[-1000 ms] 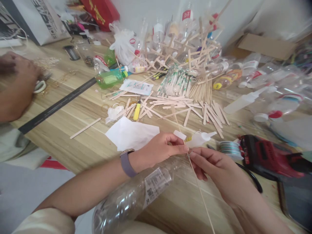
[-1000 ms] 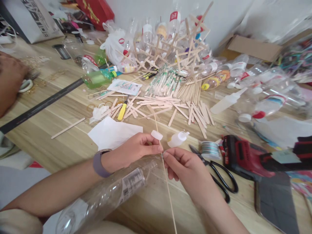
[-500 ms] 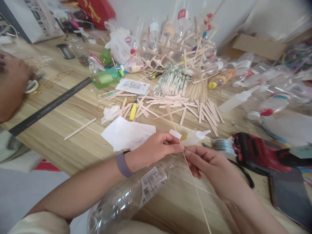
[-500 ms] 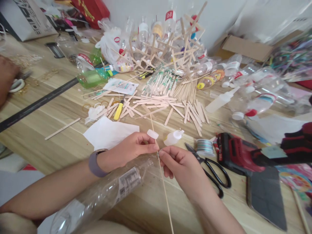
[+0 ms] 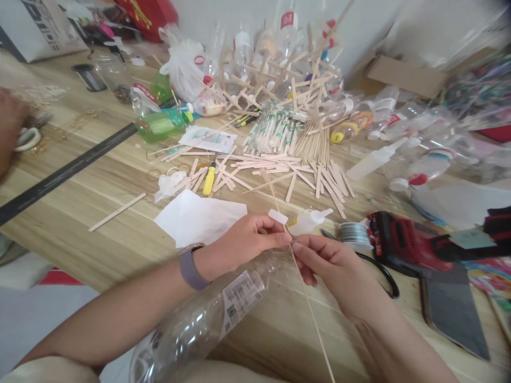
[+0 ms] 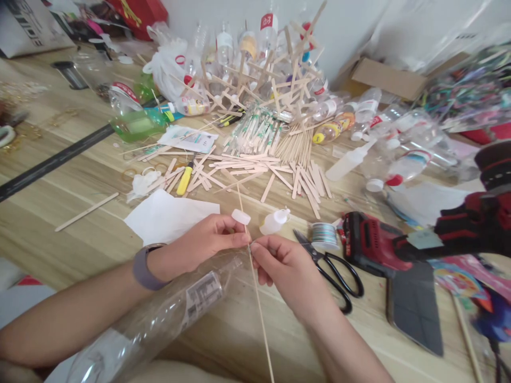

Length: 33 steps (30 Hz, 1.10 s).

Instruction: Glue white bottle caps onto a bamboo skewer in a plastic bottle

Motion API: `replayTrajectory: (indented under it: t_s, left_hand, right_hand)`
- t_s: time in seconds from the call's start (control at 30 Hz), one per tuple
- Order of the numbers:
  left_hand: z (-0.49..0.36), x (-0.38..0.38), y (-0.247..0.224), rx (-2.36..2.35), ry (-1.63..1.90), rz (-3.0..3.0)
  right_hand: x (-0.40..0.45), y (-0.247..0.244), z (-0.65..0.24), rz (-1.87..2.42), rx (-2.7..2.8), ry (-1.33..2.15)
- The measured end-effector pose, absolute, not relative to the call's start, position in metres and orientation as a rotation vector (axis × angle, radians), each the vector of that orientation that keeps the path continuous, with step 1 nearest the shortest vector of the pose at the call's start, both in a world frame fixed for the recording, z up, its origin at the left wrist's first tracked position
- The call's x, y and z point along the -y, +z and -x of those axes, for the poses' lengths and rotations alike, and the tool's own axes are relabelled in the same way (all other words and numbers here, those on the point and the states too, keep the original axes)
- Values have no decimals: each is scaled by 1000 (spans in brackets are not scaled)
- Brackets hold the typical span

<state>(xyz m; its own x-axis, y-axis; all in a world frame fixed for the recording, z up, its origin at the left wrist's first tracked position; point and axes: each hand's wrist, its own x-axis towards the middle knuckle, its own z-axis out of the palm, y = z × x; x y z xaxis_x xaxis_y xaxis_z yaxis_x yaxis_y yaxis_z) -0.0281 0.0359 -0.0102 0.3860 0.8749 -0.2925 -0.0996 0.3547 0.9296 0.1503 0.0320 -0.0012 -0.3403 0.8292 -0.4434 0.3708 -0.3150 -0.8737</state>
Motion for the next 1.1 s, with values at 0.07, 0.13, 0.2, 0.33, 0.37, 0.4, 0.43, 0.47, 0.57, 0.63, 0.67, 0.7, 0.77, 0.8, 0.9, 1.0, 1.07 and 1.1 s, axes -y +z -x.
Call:
replayTrajectory:
  t_s: [0.07, 0.13, 0.2, 0.33, 0.37, 0.4, 0.43, 0.47, 0.57, 0.63, 0.67, 0.7, 0.77, 0.8, 0.9, 1.0, 1.07, 1.1]
  left_hand:
    - [28, -36, -11, -963, 774, -1004]
    - [28, -37, -11, -962, 768, -1014]
    - [29, -37, -11, -960, 768, -1013]
    - [29, -37, -13, -956, 777, -991]
    - [29, -37, -13, -954, 779, -990]
    - [29, -37, -13, -951, 780, -991]
    - [29, -37, -14, -948, 782, -991]
    - [29, -37, -14, -943, 785, -992]
    - [29, -37, -15, -943, 779, -1005]
    - [29, -37, -14, -962, 771, -1014]
    - [29, -37, -13, -972, 765, -1017]
    - [29, -37, -13, -981, 762, -1016]
    - [29, -37, -12, -985, 761, -1011]
    - [29, -37, -12, -985, 762, -1007]
    - [29, -36, -12, -977, 772, -990]
    - [29, -36, -11, -970, 768, -979]
    - [29, -36, -11, -964, 767, -973]
    - [29, -36, -11, -960, 769, -967]
  right_hand:
    - [-32, -1, -150, 1524, 1554, 1689]
    - [-32, 0, -149, 1517, 1548, 1692]
    - [-33, 1, -149, 1493, 1541, 1707]
    - [-34, 4, -150, 1431, 1555, 1745]
    - [-34, 5, -150, 1429, 1560, 1747]
    - [-34, 5, -151, 1432, 1566, 1747]
    - [-34, 6, -151, 1436, 1569, 1745]
    - [-33, 7, -151, 1440, 1571, 1743]
    - [-33, 8, -150, 1447, 1569, 1736]
    - [-32, 8, -149, 1455, 1565, 1726]
    - [-32, 7, -149, 1462, 1563, 1721]
    - [-33, 7, -149, 1468, 1559, 1716]
    - [-33, 6, -148, 1482, 1545, 1711]
    - [-33, 6, -147, 1487, 1539, 1709]
    - [-33, 6, -147, 1492, 1532, 1713]
    - [-32, 6, -147, 1482, 1532, 1719]
    - [-31, 6, -147, 1482, 1529, 1719]
    - [-31, 6, -147, 1482, 1531, 1717]
